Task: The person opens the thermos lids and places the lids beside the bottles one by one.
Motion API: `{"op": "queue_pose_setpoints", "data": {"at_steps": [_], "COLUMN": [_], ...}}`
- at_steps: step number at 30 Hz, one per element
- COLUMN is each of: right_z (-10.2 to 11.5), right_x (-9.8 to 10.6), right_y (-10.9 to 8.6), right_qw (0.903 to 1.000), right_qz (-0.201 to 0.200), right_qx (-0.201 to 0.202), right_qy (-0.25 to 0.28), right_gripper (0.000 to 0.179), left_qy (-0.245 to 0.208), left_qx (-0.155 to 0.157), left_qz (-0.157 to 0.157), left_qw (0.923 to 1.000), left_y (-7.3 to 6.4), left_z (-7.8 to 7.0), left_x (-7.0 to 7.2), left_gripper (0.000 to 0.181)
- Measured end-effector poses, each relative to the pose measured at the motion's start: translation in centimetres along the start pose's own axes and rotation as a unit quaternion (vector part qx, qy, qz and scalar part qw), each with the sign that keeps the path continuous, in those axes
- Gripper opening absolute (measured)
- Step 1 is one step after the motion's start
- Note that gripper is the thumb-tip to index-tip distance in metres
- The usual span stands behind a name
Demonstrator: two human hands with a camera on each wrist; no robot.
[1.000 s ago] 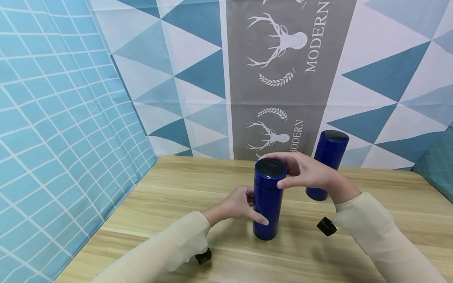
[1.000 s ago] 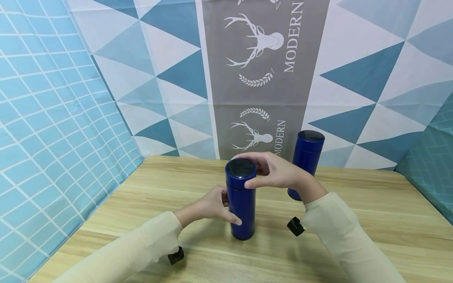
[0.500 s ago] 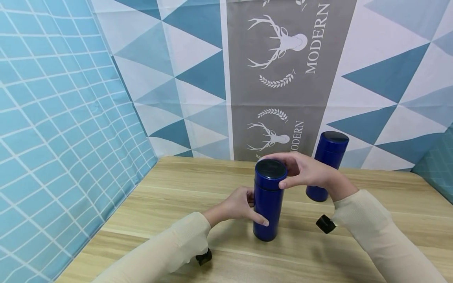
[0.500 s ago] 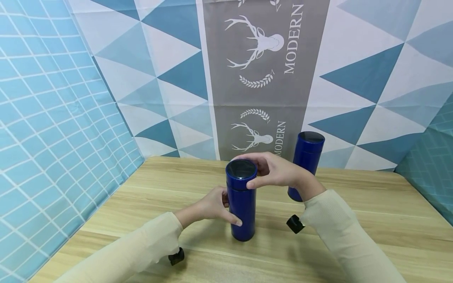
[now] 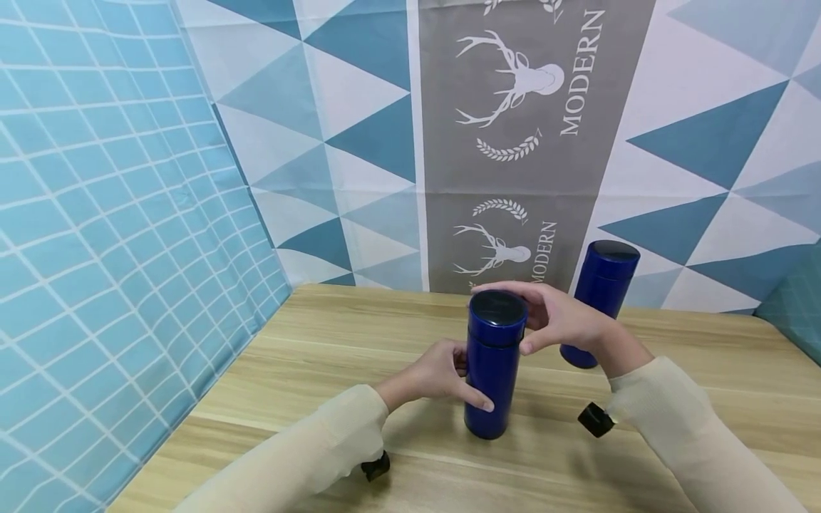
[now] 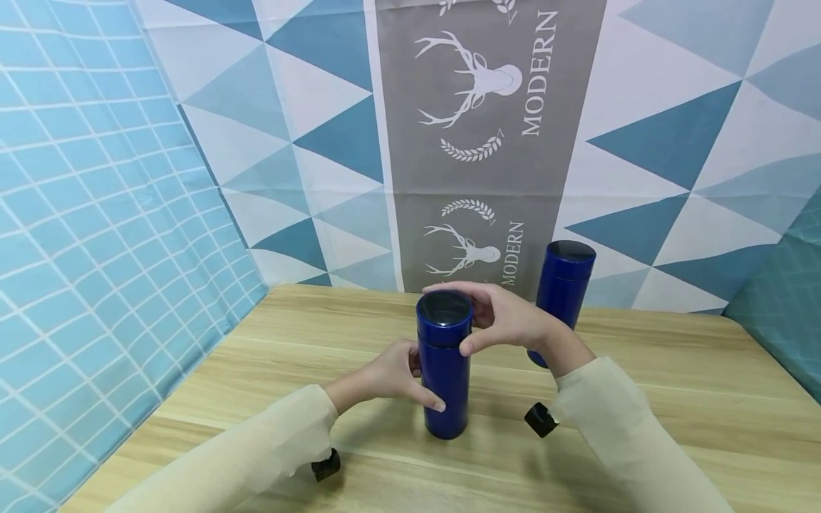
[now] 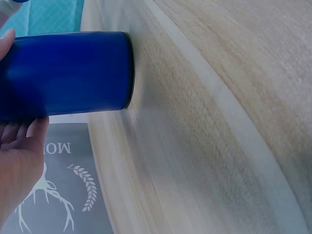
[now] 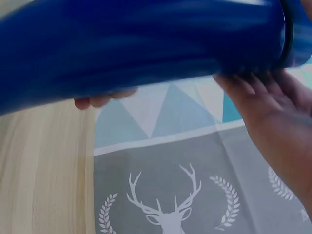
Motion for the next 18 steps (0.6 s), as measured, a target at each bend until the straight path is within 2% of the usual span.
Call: {"op": "queue_pose_setpoints", "data": {"at_steps": [5, 10, 13, 18], "right_z": [0.4, 1.1, 1.5, 2.0], "right_x": [-0.9, -2.1, -3.2, -4.9], "right_y": [-0.1, -0.3, -0.3, -0.2], "right_qw": [0.9961, 0.9856, 0.9728, 0.9404], "right_qz": [-0.060, -0.145, -0.208, -0.300], "right_qx": [0.019, 0.023, 0.010, -0.045], "right_qy": [-0.061, -0.084, -0.102, -0.154], "right_gripper": [0.074, 0.078, 0.079, 0.071], "left_qy": [0.006, 0.004, -0.001, -0.007], "left_qx": [0.004, 0.001, -0.003, -0.004], "left_qz": [-0.002, 0.000, 0.002, 0.003], "left_qw": [1.0000, 1.0000, 1.0000, 1.0000], "left_y": [0.1, 0.1, 0.1, 0.0], "left_z": [-0.1, -0.2, -0.1, -0.1], "left_x": [0.0, 0.0, 0.0, 0.0], "left_gripper": [0.047, 0.048, 0.050, 0.051]}}
Point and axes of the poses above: each hand's wrist, its own y-axis towards the middle knuckle, its own x-axis out of the back of the hand, z = x × y, the point moved 3 cm from there along y, towards the middle knuckle, and after that the axes turned 10 degrees about y, right-handed, at the moved point
